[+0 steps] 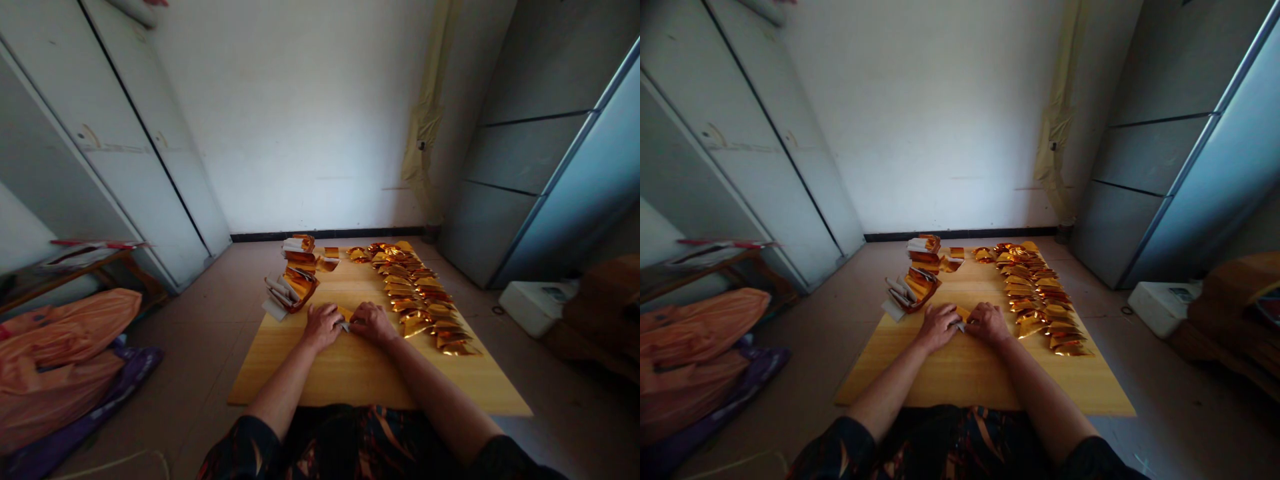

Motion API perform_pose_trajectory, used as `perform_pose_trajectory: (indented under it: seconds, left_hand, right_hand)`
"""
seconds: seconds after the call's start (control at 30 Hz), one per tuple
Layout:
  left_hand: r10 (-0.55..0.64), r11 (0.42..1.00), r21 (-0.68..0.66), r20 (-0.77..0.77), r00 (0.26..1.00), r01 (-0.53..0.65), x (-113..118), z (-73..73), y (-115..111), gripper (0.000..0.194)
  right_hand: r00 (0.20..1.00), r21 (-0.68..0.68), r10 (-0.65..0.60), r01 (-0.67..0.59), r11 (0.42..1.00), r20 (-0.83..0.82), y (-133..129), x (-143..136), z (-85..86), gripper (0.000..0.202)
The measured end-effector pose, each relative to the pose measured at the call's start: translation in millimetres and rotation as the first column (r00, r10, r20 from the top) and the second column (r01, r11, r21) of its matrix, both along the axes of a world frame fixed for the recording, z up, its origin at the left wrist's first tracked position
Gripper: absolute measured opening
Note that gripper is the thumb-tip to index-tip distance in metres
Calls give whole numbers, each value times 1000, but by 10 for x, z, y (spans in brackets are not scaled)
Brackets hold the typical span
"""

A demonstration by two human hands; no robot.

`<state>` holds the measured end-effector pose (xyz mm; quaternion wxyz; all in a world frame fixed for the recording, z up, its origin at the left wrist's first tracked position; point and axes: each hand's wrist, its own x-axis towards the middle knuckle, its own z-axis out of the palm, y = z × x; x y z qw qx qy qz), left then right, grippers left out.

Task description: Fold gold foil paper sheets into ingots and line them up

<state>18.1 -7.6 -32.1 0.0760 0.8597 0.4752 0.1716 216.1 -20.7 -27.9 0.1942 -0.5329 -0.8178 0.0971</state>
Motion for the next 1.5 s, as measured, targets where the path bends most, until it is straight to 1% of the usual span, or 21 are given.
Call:
perform_pose_trajectory:
  seconds: [0.1,0.2,0.27,0.4,0.5,0.57,0.63,0.7,0.8,0.9,0.97,1.07,1.23,1.33,1.5]
  left_hand:
    - [6,1000,-8,16,1000,-6,4,-17,6,19]
    - [6,1000,-3,27,1000,-6,-8,-37,14,20]
    - [-3,999,32,33,999,2,-23,-44,16,20]
    - [-85,988,136,30,996,80,-48,-38,10,24]
    - [-132,983,135,50,990,125,-44,-40,23,23]
    - [-140,984,123,85,987,129,-26,-60,49,22]
    - [-115,988,114,125,985,101,1,-93,81,25]
    - [-62,994,98,158,986,46,31,-129,109,26]
    - [11,997,72,186,982,-25,64,-162,126,24]
    - [18,998,56,188,982,-29,71,-161,114,19]
    - [15,998,51,186,982,-25,69,-155,103,17]
    - [21,998,50,180,984,-31,71,-160,99,17]
    - [23,998,60,157,987,-33,78,-169,100,17]
    - [24,998,56,158,987,-34,82,-133,77,19]
    - [24,997,62,177,984,-35,98,-84,38,17]
  right_hand:
    - [998,47,61,-61,997,-4,-25,16,-29,20]
    - [995,87,97,-97,991,8,-51,-5,-30,17]
    - [994,108,110,-111,988,11,-52,-30,-29,16]
    - [993,108,115,-114,988,-5,-4,-54,-58,18]
    - [996,43,85,-84,996,-37,53,-55,-78,19]
    - [998,-17,36,-37,999,-45,86,-68,-67,20]
    - [999,-80,-19,16,997,-34,109,-92,-37,21]
    - [998,-127,-56,52,991,-33,128,-116,-5,21]
    - [995,-179,-83,71,981,-63,158,-129,10,20]
    - [992,-219,-100,81,972,-80,180,-122,-4,22]
    - [991,-209,-114,97,973,-69,172,-126,2,23]
    - [990,-174,-136,128,976,-32,125,-155,53,23]
    - [989,-173,-147,147,974,10,58,-202,143,20]
    - [987,-141,-155,160,977,48,50,-212,129,21]
    - [977,-80,-196,203,976,84,40,-241,50,20]
